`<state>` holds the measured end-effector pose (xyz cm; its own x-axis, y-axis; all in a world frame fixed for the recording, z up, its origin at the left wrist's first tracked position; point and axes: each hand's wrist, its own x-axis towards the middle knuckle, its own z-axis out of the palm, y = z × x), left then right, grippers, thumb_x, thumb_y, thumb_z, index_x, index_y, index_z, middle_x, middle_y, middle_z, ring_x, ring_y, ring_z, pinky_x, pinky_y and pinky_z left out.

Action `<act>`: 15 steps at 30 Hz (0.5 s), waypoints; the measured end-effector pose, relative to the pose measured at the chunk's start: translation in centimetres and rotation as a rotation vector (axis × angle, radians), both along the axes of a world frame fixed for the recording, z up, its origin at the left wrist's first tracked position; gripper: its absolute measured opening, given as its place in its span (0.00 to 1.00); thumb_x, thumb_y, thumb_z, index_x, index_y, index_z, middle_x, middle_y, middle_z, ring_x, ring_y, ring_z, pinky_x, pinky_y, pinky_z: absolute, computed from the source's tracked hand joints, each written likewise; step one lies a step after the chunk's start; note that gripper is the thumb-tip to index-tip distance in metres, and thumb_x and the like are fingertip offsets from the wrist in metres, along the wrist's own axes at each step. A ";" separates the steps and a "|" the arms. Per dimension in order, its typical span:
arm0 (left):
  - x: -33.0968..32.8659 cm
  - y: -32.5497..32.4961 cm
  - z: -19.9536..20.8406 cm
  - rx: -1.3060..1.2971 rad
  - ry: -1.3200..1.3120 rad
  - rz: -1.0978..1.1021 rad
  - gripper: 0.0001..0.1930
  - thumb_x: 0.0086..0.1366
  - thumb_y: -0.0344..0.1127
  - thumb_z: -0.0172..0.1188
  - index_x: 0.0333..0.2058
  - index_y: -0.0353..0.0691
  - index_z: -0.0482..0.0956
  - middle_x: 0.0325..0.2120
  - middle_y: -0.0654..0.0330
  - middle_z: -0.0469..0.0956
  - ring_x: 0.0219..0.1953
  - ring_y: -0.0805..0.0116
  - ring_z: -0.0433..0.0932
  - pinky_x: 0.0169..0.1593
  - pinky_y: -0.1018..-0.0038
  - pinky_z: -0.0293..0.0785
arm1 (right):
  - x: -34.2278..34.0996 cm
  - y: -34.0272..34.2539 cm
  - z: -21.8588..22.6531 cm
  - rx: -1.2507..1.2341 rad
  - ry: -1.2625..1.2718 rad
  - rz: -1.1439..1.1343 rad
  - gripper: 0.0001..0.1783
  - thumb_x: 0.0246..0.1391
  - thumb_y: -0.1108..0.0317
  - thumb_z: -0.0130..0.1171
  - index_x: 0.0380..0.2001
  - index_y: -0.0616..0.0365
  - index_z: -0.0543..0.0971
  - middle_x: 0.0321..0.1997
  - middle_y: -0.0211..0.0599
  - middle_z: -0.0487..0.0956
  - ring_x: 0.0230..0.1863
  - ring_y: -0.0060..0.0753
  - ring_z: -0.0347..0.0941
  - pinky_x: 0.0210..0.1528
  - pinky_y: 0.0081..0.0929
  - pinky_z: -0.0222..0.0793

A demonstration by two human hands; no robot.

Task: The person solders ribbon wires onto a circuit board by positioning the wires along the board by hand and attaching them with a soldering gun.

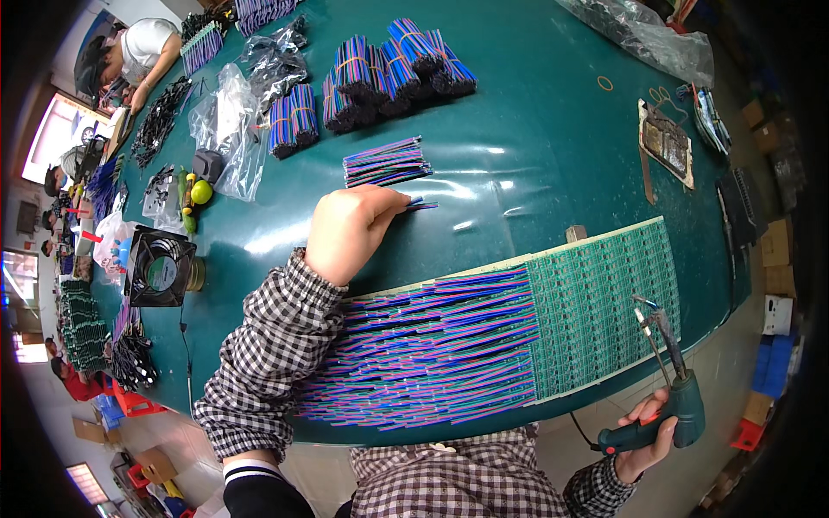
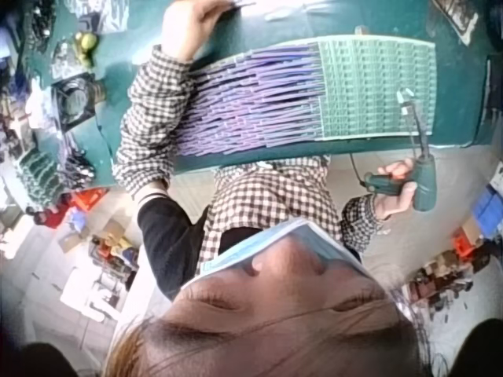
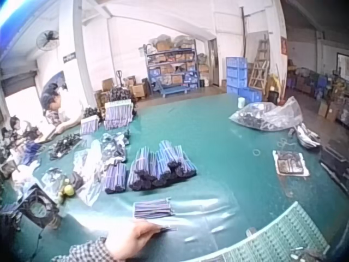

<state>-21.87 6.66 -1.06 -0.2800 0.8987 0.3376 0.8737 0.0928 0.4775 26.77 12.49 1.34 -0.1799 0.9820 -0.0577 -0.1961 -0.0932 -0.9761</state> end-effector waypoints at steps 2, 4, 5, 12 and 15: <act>0.0 -0.1 0.0 0.001 -0.013 -0.002 0.05 0.61 0.26 0.67 0.36 0.35 0.87 0.32 0.52 0.86 0.35 0.54 0.86 0.40 0.67 0.81 | 0.0 0.0 0.0 0.012 0.003 0.014 0.37 0.65 0.45 0.58 0.56 0.74 0.70 0.30 0.37 0.72 0.33 0.31 0.74 0.29 0.27 0.83; 0.1 -0.2 0.1 -0.040 0.001 0.007 0.05 0.61 0.26 0.67 0.36 0.36 0.86 0.31 0.53 0.85 0.34 0.55 0.85 0.38 0.67 0.80 | -0.1 0.0 -0.1 0.008 0.007 0.011 0.37 0.65 0.46 0.58 0.56 0.75 0.70 0.30 0.37 0.72 0.33 0.31 0.74 0.29 0.27 0.83; 0.1 -0.2 0.1 -0.042 0.000 0.007 0.05 0.61 0.26 0.67 0.36 0.36 0.86 0.31 0.53 0.85 0.34 0.55 0.85 0.38 0.67 0.80 | -0.1 0.0 -0.1 0.007 0.010 0.008 0.37 0.65 0.46 0.58 0.56 0.75 0.70 0.30 0.37 0.72 0.33 0.31 0.74 0.29 0.28 0.83; 0.5 0.1 0.0 -0.072 0.076 -0.013 0.05 0.60 0.29 0.69 0.34 0.39 0.83 0.30 0.56 0.79 0.30 0.58 0.81 0.36 0.66 0.77 | -0.2 -0.1 0.1 0.026 -0.018 0.012 0.37 0.65 0.45 0.57 0.56 0.75 0.71 0.30 0.37 0.72 0.33 0.31 0.74 0.28 0.27 0.82; 0.5 -0.1 0.1 -0.162 -0.027 0.018 0.06 0.59 0.29 0.69 0.34 0.38 0.82 0.29 0.57 0.78 0.30 0.60 0.80 0.35 0.68 0.76 | -0.3 -0.3 0.2 0.006 -0.024 -0.003 0.37 0.65 0.45 0.56 0.55 0.75 0.71 0.30 0.38 0.72 0.33 0.31 0.74 0.28 0.27 0.82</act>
<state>-21.40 6.53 -1.00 -0.3038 0.9353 0.1813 0.8584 0.1861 0.4781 26.44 12.20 1.50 -0.1752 0.9829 -0.0561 -0.1728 -0.0868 -0.9811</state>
